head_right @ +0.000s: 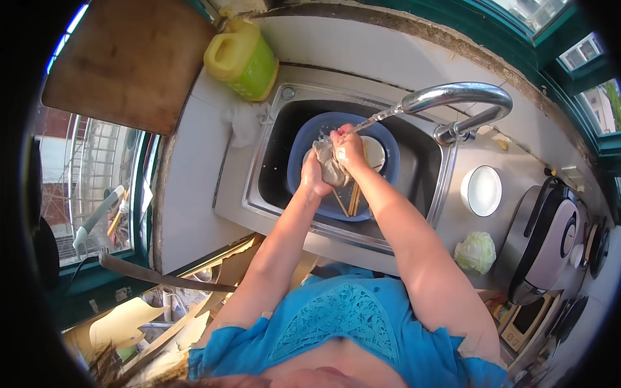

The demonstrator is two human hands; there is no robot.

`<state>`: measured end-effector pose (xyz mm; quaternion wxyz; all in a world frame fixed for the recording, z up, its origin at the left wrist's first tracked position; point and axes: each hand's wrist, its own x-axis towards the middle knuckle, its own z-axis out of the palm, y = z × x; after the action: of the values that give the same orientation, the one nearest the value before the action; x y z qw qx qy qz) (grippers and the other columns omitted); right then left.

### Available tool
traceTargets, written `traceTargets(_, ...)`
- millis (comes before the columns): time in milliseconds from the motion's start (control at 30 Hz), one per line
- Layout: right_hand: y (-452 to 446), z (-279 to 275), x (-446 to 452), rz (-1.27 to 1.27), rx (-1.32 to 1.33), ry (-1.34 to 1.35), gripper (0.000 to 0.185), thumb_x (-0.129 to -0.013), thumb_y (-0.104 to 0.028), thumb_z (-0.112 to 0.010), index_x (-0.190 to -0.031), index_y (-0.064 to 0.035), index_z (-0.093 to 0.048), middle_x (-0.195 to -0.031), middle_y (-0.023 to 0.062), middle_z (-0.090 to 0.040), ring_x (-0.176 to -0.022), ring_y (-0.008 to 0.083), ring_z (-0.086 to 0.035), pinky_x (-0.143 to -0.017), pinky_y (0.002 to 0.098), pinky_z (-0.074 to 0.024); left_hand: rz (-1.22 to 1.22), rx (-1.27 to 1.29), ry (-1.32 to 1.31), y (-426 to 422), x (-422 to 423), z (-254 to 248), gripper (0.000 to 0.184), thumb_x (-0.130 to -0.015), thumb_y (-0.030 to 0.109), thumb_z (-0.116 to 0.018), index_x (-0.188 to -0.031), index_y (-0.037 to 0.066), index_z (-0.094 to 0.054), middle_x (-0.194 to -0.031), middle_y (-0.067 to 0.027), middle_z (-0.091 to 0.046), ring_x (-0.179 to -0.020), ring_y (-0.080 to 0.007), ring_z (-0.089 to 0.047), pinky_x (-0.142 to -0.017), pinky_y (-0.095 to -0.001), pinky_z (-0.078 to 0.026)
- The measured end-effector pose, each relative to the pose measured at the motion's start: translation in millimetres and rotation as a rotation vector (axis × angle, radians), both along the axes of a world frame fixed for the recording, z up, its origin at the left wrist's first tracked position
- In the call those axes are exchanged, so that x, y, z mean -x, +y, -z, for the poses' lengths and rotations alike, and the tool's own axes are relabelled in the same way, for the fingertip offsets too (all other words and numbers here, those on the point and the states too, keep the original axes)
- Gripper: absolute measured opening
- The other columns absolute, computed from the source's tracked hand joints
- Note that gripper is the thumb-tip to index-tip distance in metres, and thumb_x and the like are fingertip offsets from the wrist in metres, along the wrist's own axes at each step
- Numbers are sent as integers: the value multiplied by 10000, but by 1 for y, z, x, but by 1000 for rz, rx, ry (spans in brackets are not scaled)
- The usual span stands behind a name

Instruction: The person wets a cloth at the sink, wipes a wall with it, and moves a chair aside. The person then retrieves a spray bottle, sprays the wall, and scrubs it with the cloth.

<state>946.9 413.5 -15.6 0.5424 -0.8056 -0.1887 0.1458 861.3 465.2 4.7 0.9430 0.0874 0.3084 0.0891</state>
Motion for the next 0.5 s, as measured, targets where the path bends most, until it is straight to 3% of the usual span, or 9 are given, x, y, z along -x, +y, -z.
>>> traceTargets(100, -4, 11, -14, 21, -412, 791, 238, -883, -306, -550, -791, -87, -533, -730, 5, -544, -653, 137, -512, -596, 288, -424, 62, 14, -127, 22, 17, 5, 642, -919, 519, -220, -1301, 21, -354, -1293, -151, -437, -1178, -322, -426, -1001, -464, -317)
traceTargets(133, -13, 7, -24, -66, -585, 1110, 211, -888, -259, -529, -866, -49, -547, -838, 65, -597, -776, 161, -579, -727, 304, -487, 65, 90, -184, 28, 22, -7, 700, -882, 589, -265, -1333, 56, -317, -1310, -156, -405, -1216, -319, -376, -1010, -494, -292)
traceTargets(200, -18, -11, -27, -120, -582, 1114, 163, -862, -159, -527, -956, -28, -551, -895, 83, -595, -817, 182, -590, -765, 323, -496, 92, -14, 316, 21, 23, -41, 716, -842, 625, -346, -1336, 107, -324, -1279, -152, -424, -1219, -302, -370, -998, -518, -298)
traceTargets(267, -17, -38, -17, -188, -551, 1076, 192, -838, -106, -519, -1014, -31, -541, -925, 85, -586, -826, 187, -586, -735, 332, -503, 264, -132, 61, 13, 18, -27, 665, -820, 587, -460, -1304, 140, -372, -1231, -126, -460, -1196, -277, -398, -977, -523, -320)
traceTargets(333, -16, -48, -12, -182, -518, 980, 228, -828, -79, -516, -1052, -38, -532, -944, 85, -577, -834, 183, -583, -702, 331, -505, 151, -276, -37, 2, 2, 0, 447, -872, 428, -510, -1209, 139, -458, -1214, -68, -485, -1139, -218, -446, -923, -501, -369)
traceTargets(400, -18, -53, -14, -96, -491, 824, 241, -830, -80, -517, -1070, -51, -525, -953, 82, -567, -841, 172, -579, -665, 318, -503, 62, -304, 75, 4, -5, 10, 390, -910, 399, -449, -1189, 126, -467, -1199, -68, -498, -1099, -217, -478, -900, -462, -393)
traceTargets(433, -18, -56, -18, -16, -301, 665, 224, -850, -112, -529, -1067, -60, -527, -897, 55, -564, -816, 144, -570, -626, 288, -483, -21, -299, 105, 4, -4, 8, 399, -915, 403, -430, -1182, 109, -467, -1192, -75, -502, -1080, -223, -491, -891, -444, -402)
traceTargets(500, -26, -67, -13, -14, -234, 615, 210, -862, -144, -535, -1053, -57, -533, -865, 37, -563, -808, 123, -560, -604, 272, -466, -179, -291, 164, 3, -4, -3, 423, -927, 412, -393, -1169, 73, -466, -1179, -90, -510, -1042, -235, -517, -875, -407, -420)
